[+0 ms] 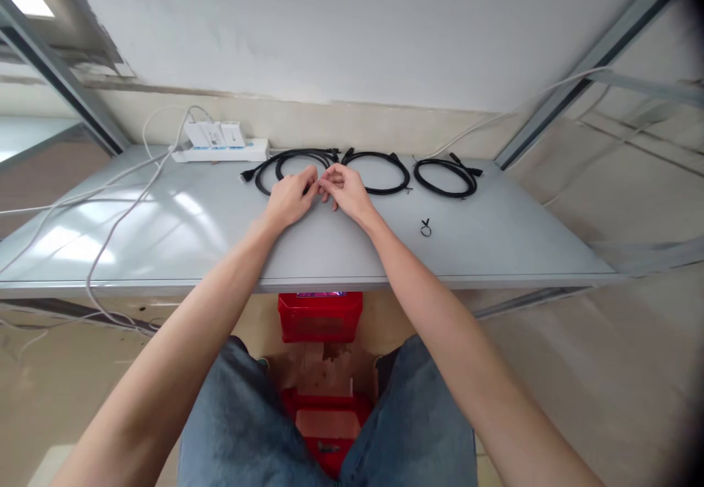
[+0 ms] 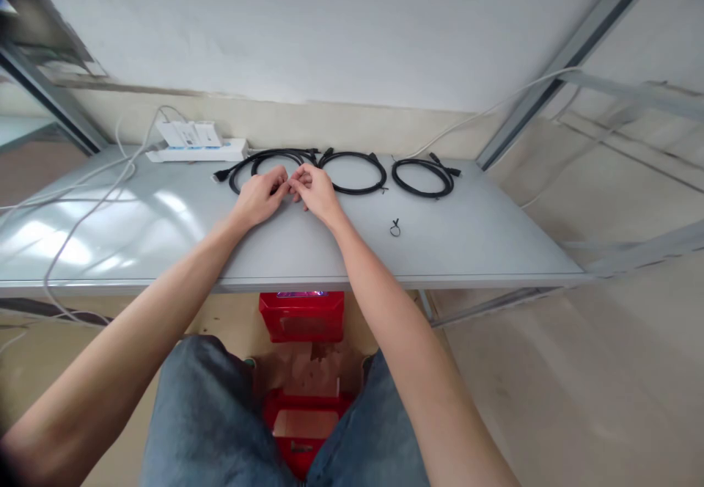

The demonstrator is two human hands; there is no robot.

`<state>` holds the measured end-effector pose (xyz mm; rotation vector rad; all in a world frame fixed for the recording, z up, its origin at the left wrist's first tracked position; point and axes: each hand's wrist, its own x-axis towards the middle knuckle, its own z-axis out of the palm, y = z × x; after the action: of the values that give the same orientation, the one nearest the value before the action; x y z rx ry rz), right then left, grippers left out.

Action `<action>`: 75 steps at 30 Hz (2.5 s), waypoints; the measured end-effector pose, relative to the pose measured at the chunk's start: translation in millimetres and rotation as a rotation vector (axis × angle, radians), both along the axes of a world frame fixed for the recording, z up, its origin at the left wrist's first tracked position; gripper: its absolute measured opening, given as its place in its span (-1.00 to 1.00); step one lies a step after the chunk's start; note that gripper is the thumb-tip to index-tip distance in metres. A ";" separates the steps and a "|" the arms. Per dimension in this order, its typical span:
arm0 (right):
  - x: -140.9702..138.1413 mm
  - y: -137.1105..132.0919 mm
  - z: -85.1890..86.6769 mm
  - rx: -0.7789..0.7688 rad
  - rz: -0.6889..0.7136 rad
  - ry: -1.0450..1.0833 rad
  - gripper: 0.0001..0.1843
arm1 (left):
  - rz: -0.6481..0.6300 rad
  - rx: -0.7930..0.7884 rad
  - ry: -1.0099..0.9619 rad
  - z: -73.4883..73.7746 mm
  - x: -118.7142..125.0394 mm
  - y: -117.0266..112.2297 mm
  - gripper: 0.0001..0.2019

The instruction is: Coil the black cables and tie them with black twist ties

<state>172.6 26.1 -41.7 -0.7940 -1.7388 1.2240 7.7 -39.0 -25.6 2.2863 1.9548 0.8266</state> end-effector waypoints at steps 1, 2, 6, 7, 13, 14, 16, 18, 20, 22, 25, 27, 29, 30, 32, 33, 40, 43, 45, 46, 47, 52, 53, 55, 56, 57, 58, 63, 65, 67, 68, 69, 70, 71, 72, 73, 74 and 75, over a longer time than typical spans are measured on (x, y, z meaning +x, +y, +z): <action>0.1 0.3 -0.2 0.005 0.005 -0.006 -0.66 | 0.005 0.001 0.001 0.0 0.1 0.1 -0.73; 0.3 0.6 -0.4 0.008 0.009 -0.013 -0.65 | 0.009 0.003 0.001 0.0 0.3 0.2 -0.73; 0.5 2.1 -1.3 0.018 0.014 -0.032 -0.65 | 0.011 -0.001 -0.011 -0.3 0.7 0.4 -0.73; 0.3 2.7 -1.8 0.021 0.011 -0.033 -0.64 | 0.011 -0.001 -0.015 -0.5 0.7 0.5 -0.74; -0.4 9.6 -7.4 0.052 0.023 -0.025 -0.64 | 0.003 0.004 -0.037 -3.1 0.0 2.6 -0.75; -0.4 11.2 -8.7 0.060 0.034 -0.022 -0.64 | -0.003 0.005 -0.040 -3.5 -0.2 3.0 -0.75; -0.8 14.5 -11.5 0.085 0.057 -0.016 -0.62 | -0.016 0.011 -0.038 -4.0 -0.3 3.5 -0.74; -1.8 17.4 -14.5 0.120 0.065 -0.011 -0.60 | -0.029 0.018 -0.024 -4.1 -0.3 3.5 -0.72; -3.2 19.3 -17.5 0.150 0.057 -0.009 -0.61 | -0.034 0.018 -0.008 -3.9 0.0 3.3 -0.71; -4.4 19.8 -19.9 0.166 0.042 -0.011 -0.63 | -0.029 0.009 0.002 -3.6 0.4 2.9 -0.71; -4.8 19.2 -21.6 0.168 0.027 -0.007 -0.66 | -0.015 0.004 0.007 -3.7 0.8 2.6 -0.71; -4.4 18.6 -21.6 0.166 0.024 0.000 -0.67 | -0.016 0.009 0.004 -4.0 0.8 2.5 -0.72; -4.3 18.1 -21.1 0.169 0.028 0.007 -0.67 | -0.018 0.011 -0.004 -4.1 0.6 2.3 -0.72; -4.3 17.8 -20.7 0.171 0.029 0.011 -0.66 | -0.018 0.010 -0.007 -4.0 0.5 2.2 -0.72; -4.7 17.0 -19.6 0.167 0.022 0.016 -0.62 | -0.014 0.002 -0.009 -3.4 0.5 1.9 -0.71; -4.9 16.2 -18.8 0.161 0.015 0.017 -0.59 | -0.010 -0.002 -0.007 -2.9 0.5 1.7 -0.71; -4.2 8.0 -11.8 0.083 -0.011 0.025 -0.60 | 0.017 -0.025 0.016 -0.2 0.9 0.9 -0.71; -3.9 6.8 -11.3 0.062 -0.011 0.048 -0.66 | 0.015 -0.021 0.013 -1.1 0.4 1.6 -0.70; -3.8 6.5 -11.2 0.052 -0.003 0.061 -0.70 | 0.006 -0.023 0.005 -1.8 0.0 2.0 -0.70; -3.8 6.4 -11.1 0.046 -0.004 0.065 -0.71 | 0.002 -0.025 0.000 -2.0 -0.1 2.2 -0.70; -3.8 6.3 -11.0 0.041 -0.006 0.068 -0.71 | -0.001 -0.026 -0.003 -2.2 -0.2 2.4 -0.70; -3.1 6.0 -10.6 0.025 -0.015 0.082 -0.66 | 0.005 -0.025 0.006 -2.5 -0.7 2.8 -0.71; -2.7 5.9 -10.4 0.023 -0.013 0.079 -0.64 | 0.005 -0.026 0.006 -2.5 -0.9 3.0 -0.72; -1.9 5.6 -9.9 0.015 -0.007 0.067 -0.60 | 0.001 -0.025 0.000 -2.7 -1.6 3.3 -0.74; -1.5 5.3 -9.4 0.010 -0.004 0.061 -0.59 | 0.000 -0.024 -0.005 -3.0 -2.1 3.6 -0.74; -1.1 4.7 -8.9 0.003 -0.002 0.056 -0.60 | 0.001 -0.023 -0.009 -3.4 -2.6 3.9 -0.75; -0.7 3.9 -8.2 -0.003 -0.002 0.052 -0.61 | 0.003 -0.025 -0.012 -4.0 -3.1 4.2 -0.75; 0.7 -3.2 -2.9 -0.030 -0.007 0.029 -0.77 | 0.021 -0.028 -0.016 -7.7 -5.9 5.1 -0.76; 0.8 -6.6 -0.3 -0.044 -0.008 0.027 -0.81 | 0.016 -0.027 -0.029 -8.2 -6.5 4.6 -0.76; 0.8 -9.5 2.1 -0.060 -0.017 0.026 -0.84 | 0.012 -0.037 -0.038 -7.8 -6.8 3.9 -0.74; 0.7 -10.6 3.1 -0.067 -0.021 0.023 -0.84 | 0.010 -0.042 -0.040 -7.5 -6.9 3.6 -0.74; 0.7 -11.5 4.0 -0.073 -0.024 0.021 -0.84 | 0.009 -0.046 -0.044 -7.2 -7.0 3.4 -0.74; 0.7 -12.2 4.7 -0.078 -0.024 0.019 -0.84 | 0.006 -0.048 -0.046 -6.9 -7.0 3.3 -0.74; 0.8 -12.6 5.3 -0.080 -0.025 0.017 -0.84 | 0.004 -0.049 -0.050 -6.7 -7.1 3.4 -0.75; 0.8 -12.9 5.7 -0.083 -0.025 0.016 -0.83 | 0.004 -0.051 -0.053 -6.6 -7.2 3.6 -0.75; 0.8 -13.1 6.0 -0.087 -0.026 0.015 -0.82 | 0.005 -0.056 -0.057 -6.6 -7.4 3.9 -0.74; 0.8 -13.2 6.1 -0.090 -0.028 0.015 -0.82 | 0.007 -0.063 -0.061 -6.6 -7.6 4.2 -0.74; 0.8 -13.3 6.1 -0.093 -0.029 0.017 -0.82 | 0.007 -0.071 -0.065 -6.7 -7.8 4.5 -0.74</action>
<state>173.4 12.8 -35.6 -0.8575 -1.6616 1.2962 -0.1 -34.5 -32.4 2.1861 1.9343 0.8077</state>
